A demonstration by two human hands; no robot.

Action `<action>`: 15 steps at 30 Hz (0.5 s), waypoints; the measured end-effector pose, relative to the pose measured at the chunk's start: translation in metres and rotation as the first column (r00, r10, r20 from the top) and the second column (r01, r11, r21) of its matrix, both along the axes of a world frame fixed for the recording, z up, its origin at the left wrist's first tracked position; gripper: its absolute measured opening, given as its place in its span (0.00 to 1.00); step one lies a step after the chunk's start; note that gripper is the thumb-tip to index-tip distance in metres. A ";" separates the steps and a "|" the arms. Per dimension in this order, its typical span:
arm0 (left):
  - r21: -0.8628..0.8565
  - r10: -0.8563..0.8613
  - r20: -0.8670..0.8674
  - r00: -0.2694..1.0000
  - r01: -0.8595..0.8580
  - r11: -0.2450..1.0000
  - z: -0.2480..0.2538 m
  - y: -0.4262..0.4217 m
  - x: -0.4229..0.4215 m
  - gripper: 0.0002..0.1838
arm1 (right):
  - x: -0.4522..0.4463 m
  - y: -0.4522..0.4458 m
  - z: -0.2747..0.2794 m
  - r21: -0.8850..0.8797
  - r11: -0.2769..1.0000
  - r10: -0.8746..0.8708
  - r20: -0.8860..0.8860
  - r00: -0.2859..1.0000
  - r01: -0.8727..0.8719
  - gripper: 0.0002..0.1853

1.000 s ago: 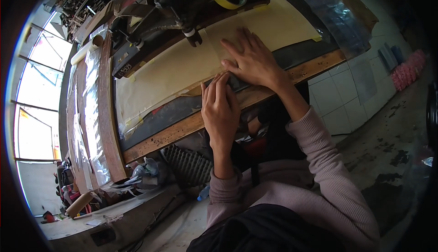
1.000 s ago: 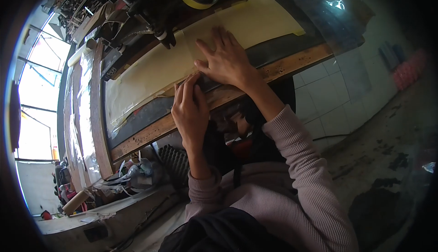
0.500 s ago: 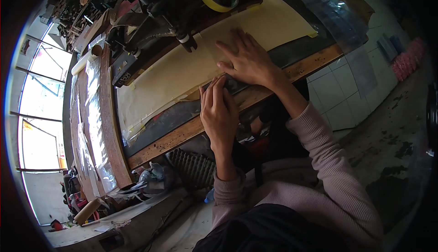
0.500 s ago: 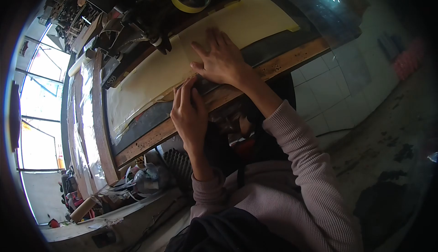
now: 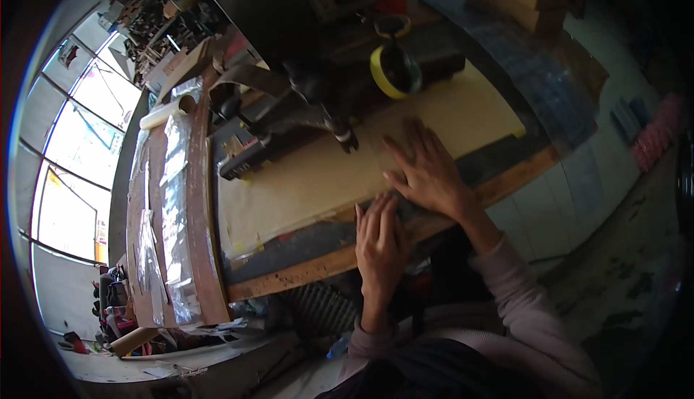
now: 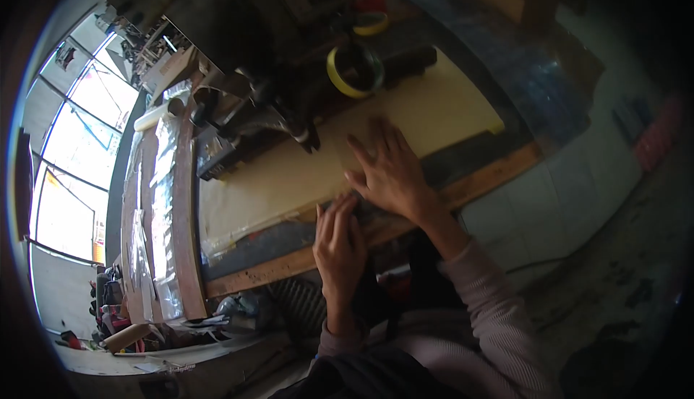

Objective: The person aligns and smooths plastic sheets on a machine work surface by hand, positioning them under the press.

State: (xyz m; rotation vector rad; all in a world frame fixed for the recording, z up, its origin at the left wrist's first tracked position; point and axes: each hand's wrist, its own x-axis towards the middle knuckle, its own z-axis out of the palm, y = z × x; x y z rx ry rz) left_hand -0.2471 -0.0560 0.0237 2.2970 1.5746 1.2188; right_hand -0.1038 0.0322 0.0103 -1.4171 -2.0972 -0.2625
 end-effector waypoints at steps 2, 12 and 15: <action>-0.014 0.000 -0.001 1.000 0.000 1.000 0.003 -0.001 0.000 0.14 | -0.001 -0.001 0.003 -0.014 1.000 -0.003 0.006 1.000 0.003 0.33; -0.076 -0.016 -0.036 0.999 0.013 0.997 0.005 -0.002 -0.001 0.15 | 0.000 -0.006 0.017 -0.107 0.994 0.005 -0.034 0.999 -0.008 0.35; -0.091 0.009 -0.035 0.999 -0.012 0.996 0.009 -0.002 0.001 0.14 | -0.001 -0.006 0.016 -0.117 0.993 -0.002 -0.046 0.999 -0.003 0.35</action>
